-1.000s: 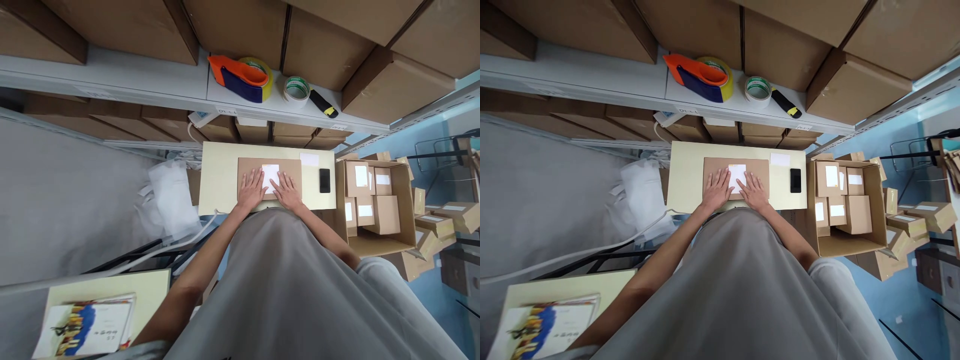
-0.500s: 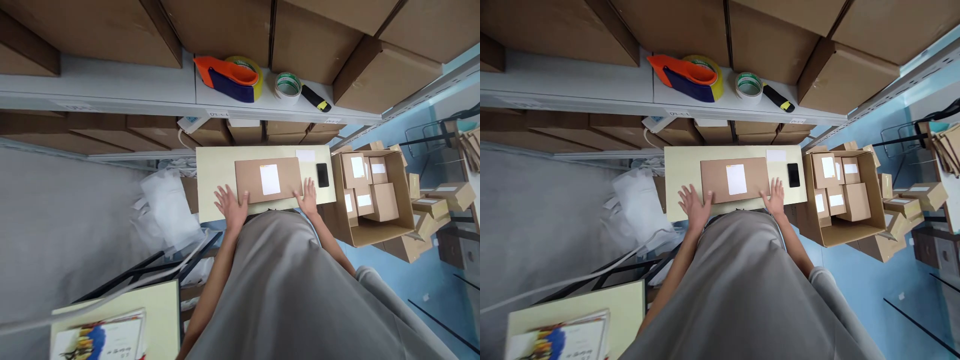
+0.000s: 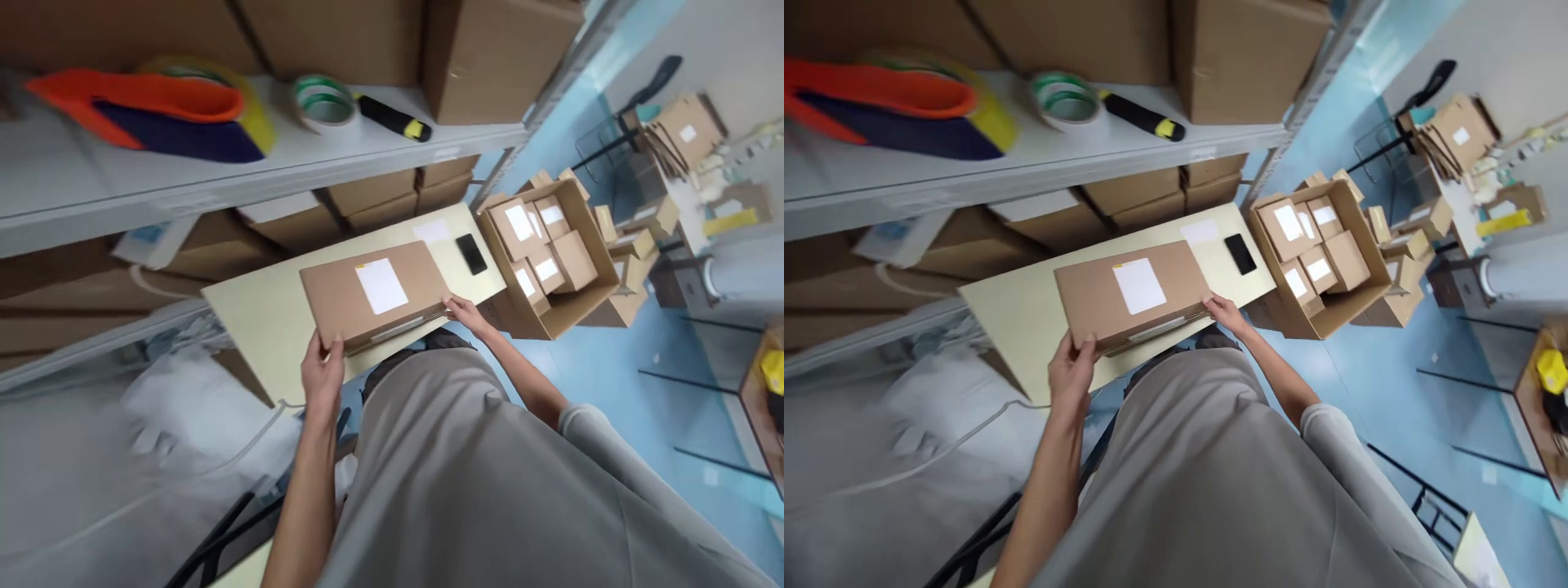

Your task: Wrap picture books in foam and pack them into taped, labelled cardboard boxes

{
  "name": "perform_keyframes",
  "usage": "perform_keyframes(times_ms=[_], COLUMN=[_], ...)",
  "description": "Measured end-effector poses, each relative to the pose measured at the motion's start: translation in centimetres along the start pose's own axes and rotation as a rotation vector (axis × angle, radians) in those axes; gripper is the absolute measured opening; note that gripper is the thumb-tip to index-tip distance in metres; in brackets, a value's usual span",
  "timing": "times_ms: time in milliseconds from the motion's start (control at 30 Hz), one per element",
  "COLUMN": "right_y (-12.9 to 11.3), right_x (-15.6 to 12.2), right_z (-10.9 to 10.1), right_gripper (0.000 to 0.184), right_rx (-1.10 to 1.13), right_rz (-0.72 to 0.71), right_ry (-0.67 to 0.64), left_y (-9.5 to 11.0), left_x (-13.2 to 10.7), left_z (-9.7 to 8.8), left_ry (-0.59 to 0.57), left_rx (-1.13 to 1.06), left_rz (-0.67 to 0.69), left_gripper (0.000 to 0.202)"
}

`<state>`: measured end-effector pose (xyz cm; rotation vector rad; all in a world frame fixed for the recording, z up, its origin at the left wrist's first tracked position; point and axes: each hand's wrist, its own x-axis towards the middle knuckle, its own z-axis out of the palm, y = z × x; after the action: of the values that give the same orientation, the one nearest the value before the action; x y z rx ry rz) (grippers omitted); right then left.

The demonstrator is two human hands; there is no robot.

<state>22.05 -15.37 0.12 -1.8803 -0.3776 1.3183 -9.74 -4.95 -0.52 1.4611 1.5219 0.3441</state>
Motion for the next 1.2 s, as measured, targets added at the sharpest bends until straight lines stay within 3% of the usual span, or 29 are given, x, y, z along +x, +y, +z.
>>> perform_keyframes(times_ms=[100,300,400,533,733,833,933,1067,1133,1200], right_y=[0.3,2.6,3.7,5.0,5.6,4.8,3.5,1.9,1.4,1.0], right_x=[-3.6,-12.9,-15.9,-16.8,-11.8,-7.4,-2.8,3.3,6.5,9.8], right_z=[-2.4,-7.3,-10.9,-17.5,-29.3,-34.8,-39.3,-42.9,-43.2,-42.5], right_gripper=[0.045,0.049,0.049,0.047,0.043,0.042,0.046,0.056,0.065,0.072], right_rx=[0.095,0.367,0.521,0.679,0.804,0.816,0.818,0.822,0.827,0.825], right_rz=[-0.018,0.056,0.027,-0.06,-0.19,-0.243,-0.293,-0.317,-0.319,-0.274], right_ry=[0.098,0.452,0.64,0.784,0.895,0.946,0.982,0.978,0.923,0.865], left_y=[2.3,9.4,13.3,19.7,31.4,37.1,41.8,46.0,46.8,46.7], left_x=[-0.6,-3.7,-4.9,-4.8,-0.8,2.8,7.3,14.6,18.4,21.8], left_z=[0.3,3.3,6.4,12.9,26.9,35.0,42.8,50.8,53.3,54.5], left_ry=[0.008,-0.212,-0.351,-0.485,-0.604,-0.596,-0.596,-0.61,-0.575,-0.547], left_rx=[-0.061,-0.108,-0.095,-0.091,-0.043,-0.046,-0.022,-0.024,-0.039,-0.034], left_rz=[-0.013,-0.009,0.07,0.223,0.483,0.648,0.665,0.664,0.668,0.678], left_gripper=[0.074,0.074,0.075,0.075,0.067,0.064,0.062,0.063,0.062,0.063])
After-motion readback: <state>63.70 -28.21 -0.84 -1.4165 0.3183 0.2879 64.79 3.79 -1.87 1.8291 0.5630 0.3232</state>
